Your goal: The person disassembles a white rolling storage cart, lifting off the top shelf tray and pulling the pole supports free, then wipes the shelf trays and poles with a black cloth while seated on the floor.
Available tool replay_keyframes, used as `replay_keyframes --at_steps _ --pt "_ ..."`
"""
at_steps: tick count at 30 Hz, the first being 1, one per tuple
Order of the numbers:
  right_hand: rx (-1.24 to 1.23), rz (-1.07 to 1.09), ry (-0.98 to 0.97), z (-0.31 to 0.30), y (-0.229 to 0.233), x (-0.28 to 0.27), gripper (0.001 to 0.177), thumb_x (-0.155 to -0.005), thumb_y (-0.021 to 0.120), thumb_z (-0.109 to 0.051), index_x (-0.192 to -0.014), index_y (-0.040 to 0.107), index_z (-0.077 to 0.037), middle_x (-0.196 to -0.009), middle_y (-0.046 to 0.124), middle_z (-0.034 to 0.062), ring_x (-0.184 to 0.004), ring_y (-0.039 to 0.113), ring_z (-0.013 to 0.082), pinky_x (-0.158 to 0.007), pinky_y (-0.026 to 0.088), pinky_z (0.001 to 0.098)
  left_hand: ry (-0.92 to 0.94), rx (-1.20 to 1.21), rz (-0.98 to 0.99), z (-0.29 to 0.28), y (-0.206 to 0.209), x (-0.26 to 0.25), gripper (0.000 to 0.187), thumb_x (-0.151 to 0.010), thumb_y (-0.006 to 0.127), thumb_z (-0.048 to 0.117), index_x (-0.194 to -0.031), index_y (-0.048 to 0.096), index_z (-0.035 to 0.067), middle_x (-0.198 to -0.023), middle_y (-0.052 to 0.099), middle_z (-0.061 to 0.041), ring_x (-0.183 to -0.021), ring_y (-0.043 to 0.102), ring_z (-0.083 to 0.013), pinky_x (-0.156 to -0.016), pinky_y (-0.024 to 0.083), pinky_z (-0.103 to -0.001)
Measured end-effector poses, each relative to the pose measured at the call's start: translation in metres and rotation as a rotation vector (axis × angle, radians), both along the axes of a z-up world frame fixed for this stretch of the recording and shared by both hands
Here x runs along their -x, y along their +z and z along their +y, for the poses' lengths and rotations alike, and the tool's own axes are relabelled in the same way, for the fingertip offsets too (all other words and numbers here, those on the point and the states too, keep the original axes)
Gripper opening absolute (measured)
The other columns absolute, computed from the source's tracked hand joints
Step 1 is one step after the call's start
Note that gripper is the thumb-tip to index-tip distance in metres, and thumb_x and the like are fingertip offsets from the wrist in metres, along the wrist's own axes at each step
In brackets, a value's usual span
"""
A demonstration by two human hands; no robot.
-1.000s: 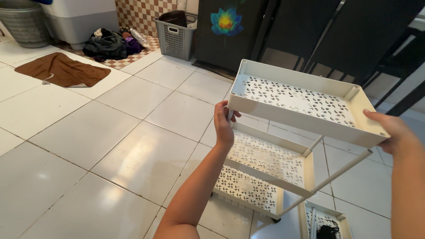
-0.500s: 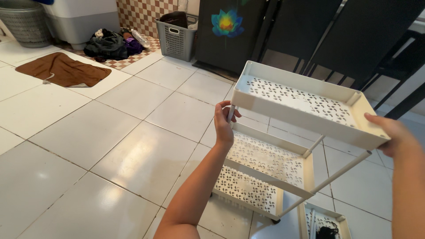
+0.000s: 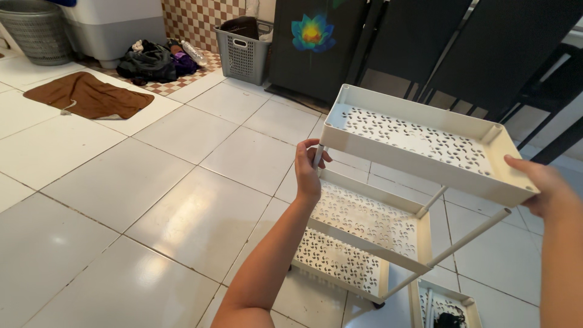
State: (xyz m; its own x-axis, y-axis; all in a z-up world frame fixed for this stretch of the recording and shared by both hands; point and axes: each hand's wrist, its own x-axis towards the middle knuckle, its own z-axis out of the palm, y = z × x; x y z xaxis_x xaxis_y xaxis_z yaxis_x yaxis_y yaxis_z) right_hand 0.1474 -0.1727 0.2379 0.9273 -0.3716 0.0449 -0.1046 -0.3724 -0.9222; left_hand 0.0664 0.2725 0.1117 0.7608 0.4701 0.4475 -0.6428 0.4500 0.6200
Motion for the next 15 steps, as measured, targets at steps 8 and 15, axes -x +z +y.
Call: replay_keyframes --at_steps 8,15 --pt "0.065 -0.051 -0.032 0.030 0.008 0.025 0.076 -0.103 0.062 -0.043 -0.148 0.041 0.015 -0.132 0.056 0.0358 -0.123 0.059 0.0393 -0.107 0.043 0.0440 -0.019 -0.014 0.007 0.000 -0.002 -0.004 0.054 -0.109 0.028 0.046 -0.120 0.056 0.001 -0.078 0.062 -0.004 -0.074 0.044 -0.0114 -0.073 0.039 -0.029" --pt "-0.034 -0.039 -0.003 0.023 0.005 0.020 0.077 -0.098 0.067 -0.043 -0.146 0.044 0.013 -0.135 0.058 0.0301 -0.123 0.061 0.0339 -0.107 0.045 0.0427 -0.026 -0.043 -0.021 -0.001 -0.003 -0.003 0.055 -0.108 0.029 0.048 -0.121 0.056 0.002 -0.077 0.062 -0.004 -0.075 0.046 -0.0111 -0.073 0.038 -0.029"
